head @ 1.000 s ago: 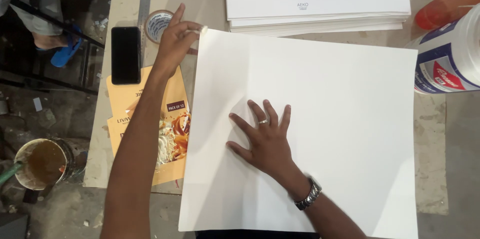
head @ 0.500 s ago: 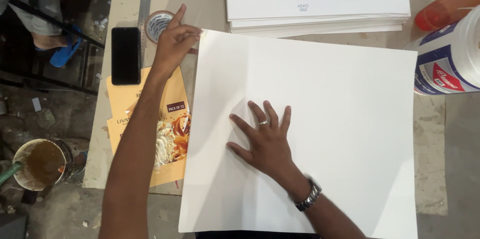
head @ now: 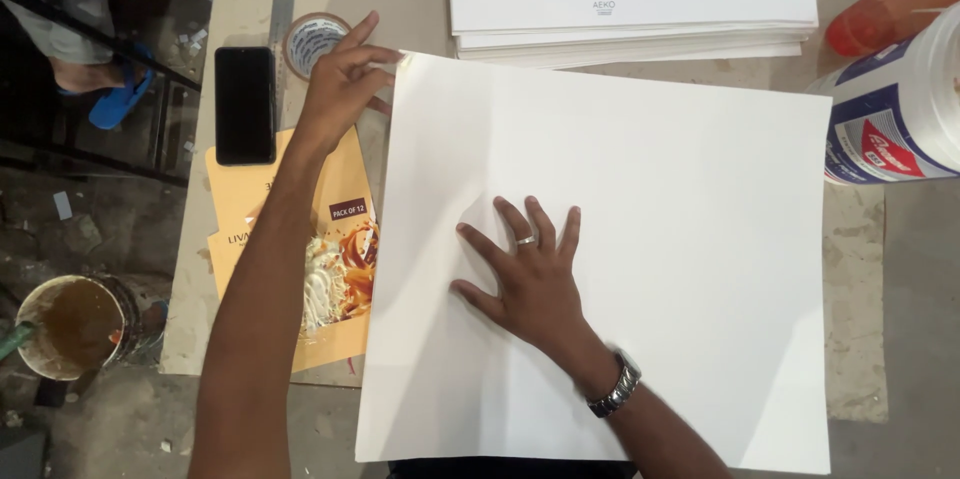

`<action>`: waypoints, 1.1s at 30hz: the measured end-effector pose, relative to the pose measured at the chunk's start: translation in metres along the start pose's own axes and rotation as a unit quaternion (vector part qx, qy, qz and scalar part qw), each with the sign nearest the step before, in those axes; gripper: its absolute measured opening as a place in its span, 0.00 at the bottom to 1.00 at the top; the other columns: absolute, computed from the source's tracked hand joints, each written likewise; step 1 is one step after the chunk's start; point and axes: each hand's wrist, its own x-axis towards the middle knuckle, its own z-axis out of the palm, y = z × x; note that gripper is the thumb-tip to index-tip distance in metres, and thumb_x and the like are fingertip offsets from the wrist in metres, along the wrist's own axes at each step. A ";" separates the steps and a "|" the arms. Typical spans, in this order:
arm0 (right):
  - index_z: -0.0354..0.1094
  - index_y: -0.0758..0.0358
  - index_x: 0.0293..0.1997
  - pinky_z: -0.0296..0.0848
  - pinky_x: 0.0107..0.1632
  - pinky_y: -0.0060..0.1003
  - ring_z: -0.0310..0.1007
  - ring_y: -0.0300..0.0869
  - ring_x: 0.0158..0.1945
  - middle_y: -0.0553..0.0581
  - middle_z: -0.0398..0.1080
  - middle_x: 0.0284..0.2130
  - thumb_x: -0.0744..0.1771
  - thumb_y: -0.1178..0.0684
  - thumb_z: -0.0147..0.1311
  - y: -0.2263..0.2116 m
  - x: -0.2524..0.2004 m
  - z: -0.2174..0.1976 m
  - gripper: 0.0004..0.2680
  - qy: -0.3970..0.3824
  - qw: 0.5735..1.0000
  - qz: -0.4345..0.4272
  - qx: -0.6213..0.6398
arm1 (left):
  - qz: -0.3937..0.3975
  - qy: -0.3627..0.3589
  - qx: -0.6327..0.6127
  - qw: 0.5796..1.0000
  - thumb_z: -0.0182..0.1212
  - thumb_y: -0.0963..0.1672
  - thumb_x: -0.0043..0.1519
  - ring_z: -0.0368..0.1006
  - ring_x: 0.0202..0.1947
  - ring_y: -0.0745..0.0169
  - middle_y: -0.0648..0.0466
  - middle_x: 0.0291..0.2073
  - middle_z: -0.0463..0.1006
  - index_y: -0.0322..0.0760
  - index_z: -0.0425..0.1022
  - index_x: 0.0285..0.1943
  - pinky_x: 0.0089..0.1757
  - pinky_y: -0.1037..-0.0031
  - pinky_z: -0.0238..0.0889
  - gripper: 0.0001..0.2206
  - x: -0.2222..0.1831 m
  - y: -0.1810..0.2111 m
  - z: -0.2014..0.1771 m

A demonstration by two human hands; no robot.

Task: Applying adhesive and assembling large paper folders or boxes.

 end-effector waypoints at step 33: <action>0.67 0.41 0.67 0.34 0.68 0.81 0.43 0.60 0.74 0.63 0.54 0.69 0.67 0.29 0.54 0.010 -0.004 0.005 0.22 -0.021 0.999 -0.011 -0.044 | 0.173 -0.002 0.130 0.976 0.68 0.33 0.51 0.80 0.55 0.46 0.34 0.66 0.69 0.34 0.85 0.40 0.46 0.68 0.82 0.10 -0.372 0.003 0.026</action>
